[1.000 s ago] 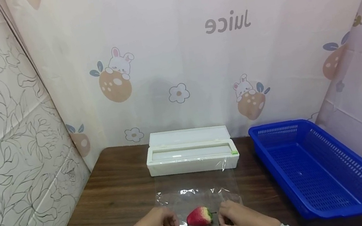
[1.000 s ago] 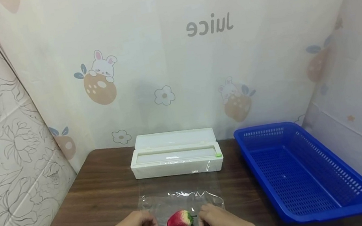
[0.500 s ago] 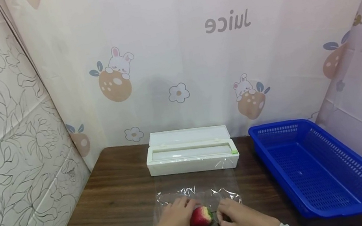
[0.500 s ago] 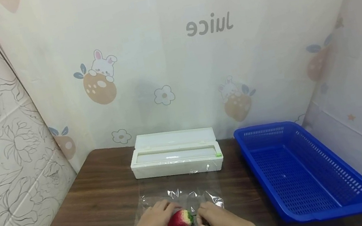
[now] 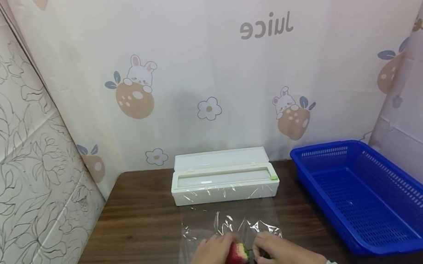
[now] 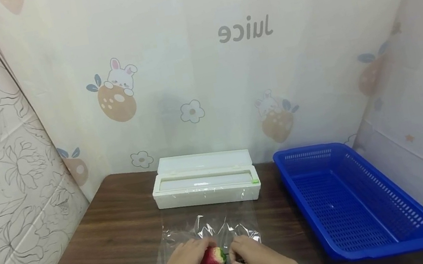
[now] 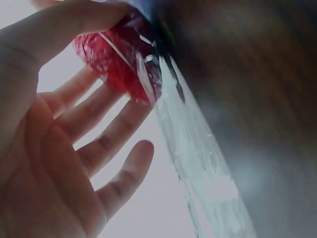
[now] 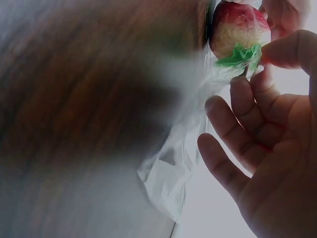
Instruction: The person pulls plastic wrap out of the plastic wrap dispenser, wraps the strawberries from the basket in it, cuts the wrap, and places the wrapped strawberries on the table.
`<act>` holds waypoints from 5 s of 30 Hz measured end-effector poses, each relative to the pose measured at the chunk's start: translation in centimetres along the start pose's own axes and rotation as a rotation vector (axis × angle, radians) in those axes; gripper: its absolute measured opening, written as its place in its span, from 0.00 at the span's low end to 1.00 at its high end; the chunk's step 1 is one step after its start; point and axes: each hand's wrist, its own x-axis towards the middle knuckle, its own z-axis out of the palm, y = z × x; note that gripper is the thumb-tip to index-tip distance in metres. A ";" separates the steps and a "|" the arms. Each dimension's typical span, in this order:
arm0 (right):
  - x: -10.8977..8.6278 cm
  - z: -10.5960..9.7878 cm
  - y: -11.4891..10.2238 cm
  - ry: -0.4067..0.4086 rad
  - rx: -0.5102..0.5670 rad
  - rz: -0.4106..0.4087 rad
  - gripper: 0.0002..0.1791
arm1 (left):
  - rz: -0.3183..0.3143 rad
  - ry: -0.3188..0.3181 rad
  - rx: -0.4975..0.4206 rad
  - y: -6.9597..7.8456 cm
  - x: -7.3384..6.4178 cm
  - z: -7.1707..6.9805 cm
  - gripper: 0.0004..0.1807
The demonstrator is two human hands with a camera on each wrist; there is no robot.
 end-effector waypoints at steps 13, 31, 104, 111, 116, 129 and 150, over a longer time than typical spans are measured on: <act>0.2 0.1 0.8 0.045 0.012 -0.050 0.12 | 0.030 -0.112 -0.183 -1.7 0.3 -0.9 0.28; 0.4 -0.6 1.4 0.153 -0.081 -0.023 0.13 | 0.106 -0.192 -0.392 -3.3 1.0 -1.1 0.21; 3.1 1.4 -1.3 0.244 -0.190 -0.095 0.18 | -0.135 -0.094 -0.367 -5.0 1.5 -1.7 0.12; 3.4 1.3 -1.4 0.233 -0.184 -0.092 0.17 | -0.027 0.007 -0.301 -4.4 1.2 -2.8 0.08; 3.5 1.1 -1.4 0.214 -0.175 -0.086 0.18 | 0.061 0.079 -0.179 -3.6 0.9 -3.2 0.09; 3.6 1.1 -1.5 0.200 -0.187 -0.083 0.21 | 0.074 0.072 -0.128 -3.5 0.5 -2.3 0.14; 4.3 1.5 -1.2 0.069 -0.150 0.072 0.31 | -0.073 -0.004 -0.082 -3.5 1.6 -2.0 0.21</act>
